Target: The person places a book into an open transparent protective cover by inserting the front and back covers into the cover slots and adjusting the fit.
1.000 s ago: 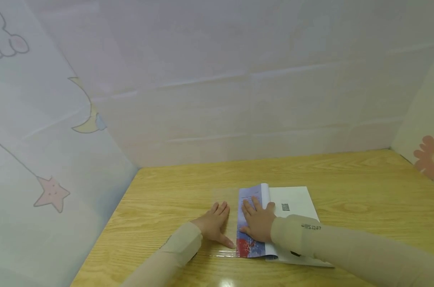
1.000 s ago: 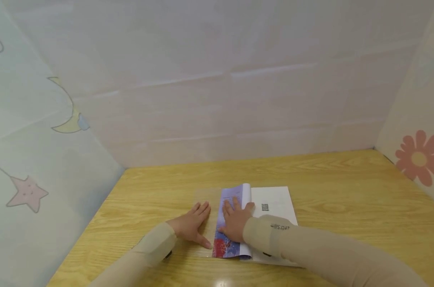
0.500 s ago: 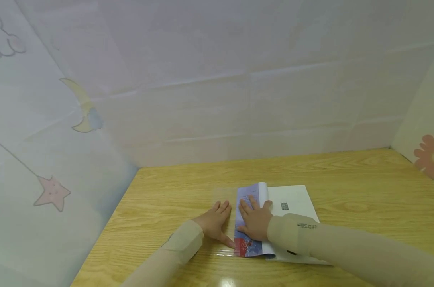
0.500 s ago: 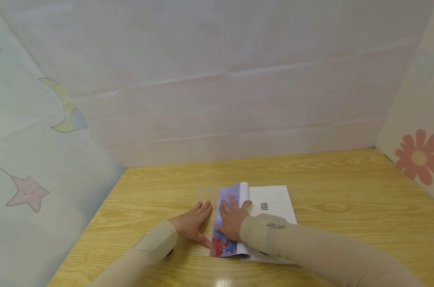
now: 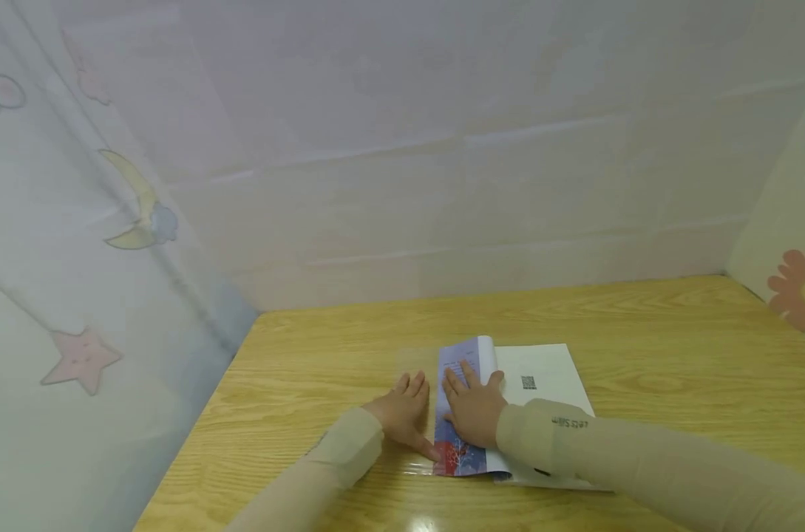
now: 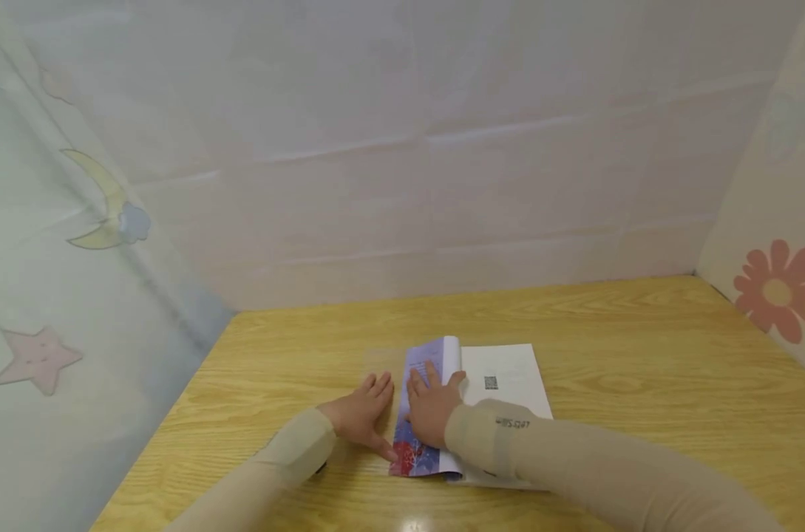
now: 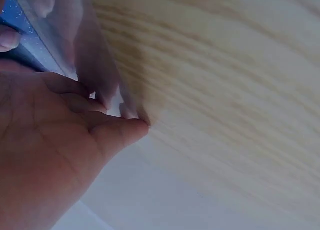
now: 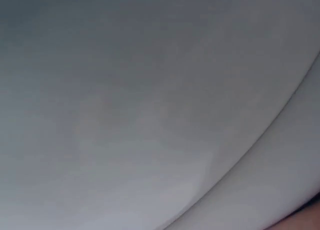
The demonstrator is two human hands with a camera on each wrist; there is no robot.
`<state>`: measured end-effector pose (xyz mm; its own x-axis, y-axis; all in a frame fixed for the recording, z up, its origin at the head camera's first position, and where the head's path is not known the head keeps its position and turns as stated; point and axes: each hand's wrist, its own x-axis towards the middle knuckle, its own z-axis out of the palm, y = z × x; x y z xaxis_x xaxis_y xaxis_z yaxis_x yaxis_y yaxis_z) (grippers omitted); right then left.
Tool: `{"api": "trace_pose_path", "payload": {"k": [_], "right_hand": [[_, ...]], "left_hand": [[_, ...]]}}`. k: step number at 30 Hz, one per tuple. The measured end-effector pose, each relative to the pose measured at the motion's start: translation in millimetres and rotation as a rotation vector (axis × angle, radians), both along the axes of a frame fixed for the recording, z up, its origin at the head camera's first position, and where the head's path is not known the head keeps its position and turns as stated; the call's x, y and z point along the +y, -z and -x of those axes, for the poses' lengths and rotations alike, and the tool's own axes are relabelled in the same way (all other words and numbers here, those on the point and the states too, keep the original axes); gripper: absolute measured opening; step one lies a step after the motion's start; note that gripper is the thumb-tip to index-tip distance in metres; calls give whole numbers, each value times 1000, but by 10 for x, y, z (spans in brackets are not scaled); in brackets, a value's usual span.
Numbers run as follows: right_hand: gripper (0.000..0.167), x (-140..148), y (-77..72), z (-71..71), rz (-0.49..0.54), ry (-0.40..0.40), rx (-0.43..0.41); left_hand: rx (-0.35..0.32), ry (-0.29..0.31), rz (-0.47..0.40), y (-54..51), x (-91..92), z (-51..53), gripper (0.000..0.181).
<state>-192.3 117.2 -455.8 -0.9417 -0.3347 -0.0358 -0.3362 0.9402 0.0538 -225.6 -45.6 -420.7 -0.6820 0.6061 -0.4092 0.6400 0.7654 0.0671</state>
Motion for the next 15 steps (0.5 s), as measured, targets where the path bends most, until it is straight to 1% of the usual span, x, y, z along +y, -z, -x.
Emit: {"api": "trace_pose_path", "payload": {"k": [2, 5, 7, 8, 10, 12, 14, 15], "right_hand": [[63, 1, -22, -6, 76, 15, 22], [72, 10, -60, -10, 189, 47, 44], [77, 15, -101, -12, 228, 67, 50], [77, 18, -125, -11, 239, 74, 51], [69, 30, -171, -2, 239, 72, 47], [57, 54, -231, 3, 213, 45, 34], [43, 89, -281, 15, 210, 14, 27], [39, 111, -297, 21, 203, -5, 32]], "left_hand": [[-1, -7, 5, -4, 21, -5, 116], [-15, -23, 7, -24, 44, -11, 116], [-16, -29, 12, -33, 49, -14, 116], [-16, -31, 14, -40, 49, -17, 115], [-16, -34, 17, -49, 46, -21, 115], [-14, -36, 18, -58, 39, -27, 115], [-14, -36, 16, -62, 31, -29, 115], [-17, -38, 16, -62, 27, -30, 115]]}}
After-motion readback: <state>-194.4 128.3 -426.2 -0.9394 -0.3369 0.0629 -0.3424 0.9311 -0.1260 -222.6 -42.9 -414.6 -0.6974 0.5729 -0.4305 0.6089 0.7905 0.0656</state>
